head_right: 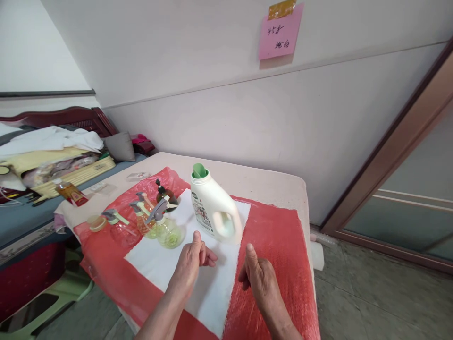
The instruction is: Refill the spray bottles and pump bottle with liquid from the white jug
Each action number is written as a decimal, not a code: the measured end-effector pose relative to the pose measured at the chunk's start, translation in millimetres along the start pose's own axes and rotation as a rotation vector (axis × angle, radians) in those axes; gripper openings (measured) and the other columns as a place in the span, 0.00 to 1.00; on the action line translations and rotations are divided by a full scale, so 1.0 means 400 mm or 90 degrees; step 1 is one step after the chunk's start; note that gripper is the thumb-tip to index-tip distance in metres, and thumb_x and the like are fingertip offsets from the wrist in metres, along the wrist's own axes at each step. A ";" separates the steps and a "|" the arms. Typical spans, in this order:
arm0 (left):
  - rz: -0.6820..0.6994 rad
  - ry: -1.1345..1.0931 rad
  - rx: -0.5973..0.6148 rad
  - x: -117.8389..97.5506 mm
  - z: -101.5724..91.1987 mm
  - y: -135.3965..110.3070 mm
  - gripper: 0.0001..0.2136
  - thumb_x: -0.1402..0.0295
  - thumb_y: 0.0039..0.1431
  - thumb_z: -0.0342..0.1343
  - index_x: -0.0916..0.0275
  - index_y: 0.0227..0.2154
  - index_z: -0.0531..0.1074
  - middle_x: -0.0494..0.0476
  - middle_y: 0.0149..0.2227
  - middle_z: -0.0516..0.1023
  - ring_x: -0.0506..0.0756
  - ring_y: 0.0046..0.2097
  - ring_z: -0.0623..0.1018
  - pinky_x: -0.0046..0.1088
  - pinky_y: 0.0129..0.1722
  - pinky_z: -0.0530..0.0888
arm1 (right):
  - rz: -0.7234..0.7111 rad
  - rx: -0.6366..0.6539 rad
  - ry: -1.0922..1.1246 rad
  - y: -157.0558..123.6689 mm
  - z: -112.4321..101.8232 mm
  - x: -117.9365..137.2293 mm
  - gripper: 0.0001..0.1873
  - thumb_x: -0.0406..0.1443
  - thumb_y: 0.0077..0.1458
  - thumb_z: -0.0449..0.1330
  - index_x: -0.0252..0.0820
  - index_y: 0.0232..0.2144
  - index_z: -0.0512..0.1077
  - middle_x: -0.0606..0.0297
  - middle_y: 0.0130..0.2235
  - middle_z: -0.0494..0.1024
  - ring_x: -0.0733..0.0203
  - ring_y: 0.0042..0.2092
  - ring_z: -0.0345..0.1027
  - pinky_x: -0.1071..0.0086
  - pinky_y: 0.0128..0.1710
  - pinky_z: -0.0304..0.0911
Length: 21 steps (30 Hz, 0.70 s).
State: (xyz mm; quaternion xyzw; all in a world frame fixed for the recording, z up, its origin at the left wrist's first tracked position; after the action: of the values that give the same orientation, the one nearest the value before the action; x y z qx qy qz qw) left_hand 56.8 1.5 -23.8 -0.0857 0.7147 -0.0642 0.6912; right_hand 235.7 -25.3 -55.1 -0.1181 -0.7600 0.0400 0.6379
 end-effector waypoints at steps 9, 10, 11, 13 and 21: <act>0.082 -0.004 -0.225 -0.019 -0.095 0.025 0.28 0.40 0.56 0.44 0.60 0.17 0.65 0.60 0.27 0.75 0.58 0.32 0.74 0.36 0.37 0.70 | 0.006 -0.003 0.001 -0.007 -0.001 0.019 0.39 0.68 0.48 0.42 0.45 0.09 0.60 0.59 0.19 0.72 0.58 0.24 0.63 0.64 0.30 0.56; 0.119 0.005 -0.298 -0.024 -0.114 0.024 0.26 0.41 0.56 0.46 0.60 0.21 0.68 0.58 0.28 0.75 0.58 0.33 0.74 0.36 0.37 0.69 | 0.002 -0.004 0.001 -0.007 0.000 0.023 0.39 0.68 0.48 0.42 0.45 0.10 0.60 0.59 0.20 0.72 0.58 0.25 0.63 0.64 0.30 0.56; 0.154 0.016 -0.376 -0.029 -0.133 0.022 0.23 0.43 0.56 0.49 0.60 0.25 0.68 0.56 0.29 0.74 0.57 0.34 0.73 0.35 0.38 0.68 | -0.001 -0.006 0.002 -0.007 0.000 0.025 0.38 0.68 0.48 0.42 0.45 0.10 0.60 0.59 0.21 0.73 0.58 0.25 0.62 0.64 0.31 0.56; 0.200 0.037 -0.521 -0.033 -0.172 0.021 0.18 0.48 0.54 0.56 0.59 0.30 0.67 0.53 0.31 0.72 0.56 0.36 0.71 0.35 0.39 0.68 | -0.003 -0.005 0.001 -0.007 0.000 0.028 0.38 0.68 0.48 0.42 0.44 0.10 0.60 0.58 0.22 0.74 0.59 0.26 0.62 0.64 0.31 0.55; 0.193 0.110 -0.633 0.000 -0.282 0.108 0.22 0.57 0.42 0.66 0.58 0.37 0.63 0.56 0.39 0.67 0.60 0.44 0.70 0.41 0.47 0.66 | -0.006 0.024 -0.016 -0.008 0.009 0.024 0.39 0.67 0.50 0.42 0.43 0.11 0.65 0.57 0.26 0.75 0.59 0.28 0.63 0.64 0.32 0.56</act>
State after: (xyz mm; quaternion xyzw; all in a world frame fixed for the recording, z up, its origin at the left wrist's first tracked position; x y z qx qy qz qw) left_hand -57.4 40.9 -28.7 -0.2932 0.7177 0.3767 0.5070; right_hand 230.3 -26.1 -45.7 -0.1021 -0.7674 0.0527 0.6308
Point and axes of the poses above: each hand's wrist, its own y-axis towards the middle knuckle, its own z-axis out of the palm, x = y × z, the point moved 3 cm from there along y, towards the middle knuckle
